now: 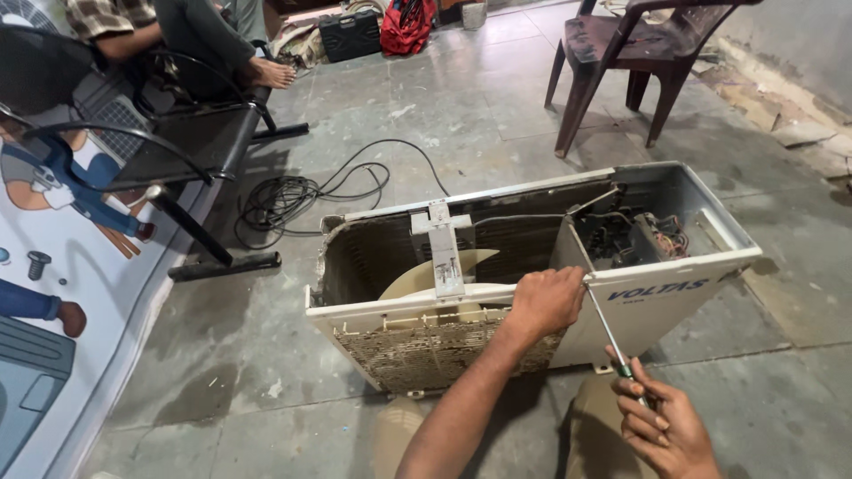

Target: The person opens the front cover of a wall-mounted split air conditioner indoor unit and removes the black blower drum from its housing. They then kneel on the floor and use a screwdriver to unscrew a metal bracket on the opened unit, handling screws by hand.

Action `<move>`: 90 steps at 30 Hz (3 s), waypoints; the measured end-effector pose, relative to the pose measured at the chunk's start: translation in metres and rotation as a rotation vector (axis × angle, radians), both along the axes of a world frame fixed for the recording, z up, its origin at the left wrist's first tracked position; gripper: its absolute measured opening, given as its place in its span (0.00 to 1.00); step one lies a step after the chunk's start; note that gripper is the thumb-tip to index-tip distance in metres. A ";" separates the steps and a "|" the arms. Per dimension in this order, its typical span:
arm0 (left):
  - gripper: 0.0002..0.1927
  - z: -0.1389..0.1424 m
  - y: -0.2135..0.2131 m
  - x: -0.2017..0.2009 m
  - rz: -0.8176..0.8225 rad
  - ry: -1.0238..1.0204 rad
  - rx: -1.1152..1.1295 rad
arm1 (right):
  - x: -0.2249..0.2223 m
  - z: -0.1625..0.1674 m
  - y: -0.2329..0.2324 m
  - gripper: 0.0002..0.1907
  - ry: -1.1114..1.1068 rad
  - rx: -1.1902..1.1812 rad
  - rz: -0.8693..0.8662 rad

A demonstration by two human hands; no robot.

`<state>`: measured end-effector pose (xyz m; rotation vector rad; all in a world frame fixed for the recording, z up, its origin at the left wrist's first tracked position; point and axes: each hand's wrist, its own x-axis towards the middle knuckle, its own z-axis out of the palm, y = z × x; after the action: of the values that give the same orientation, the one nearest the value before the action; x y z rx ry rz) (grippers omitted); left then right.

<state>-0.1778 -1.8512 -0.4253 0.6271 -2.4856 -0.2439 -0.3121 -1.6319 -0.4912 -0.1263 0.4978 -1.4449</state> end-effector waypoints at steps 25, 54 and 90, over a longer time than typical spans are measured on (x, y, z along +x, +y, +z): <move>0.09 -0.001 0.007 -0.002 0.029 0.028 -0.062 | 0.025 0.043 0.004 0.23 0.108 0.127 -0.202; 0.09 0.005 0.008 -0.006 -0.029 -0.012 -0.001 | 0.048 0.047 0.003 0.23 1.282 0.421 -0.347; 0.11 -0.003 0.008 -0.004 0.011 -0.039 -0.072 | 0.016 0.063 0.009 0.23 0.223 0.184 -0.169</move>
<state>-0.1823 -1.8432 -0.4279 0.6206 -2.5152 -0.1385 -0.2958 -1.6228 -0.4278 -0.1007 0.8379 -1.5499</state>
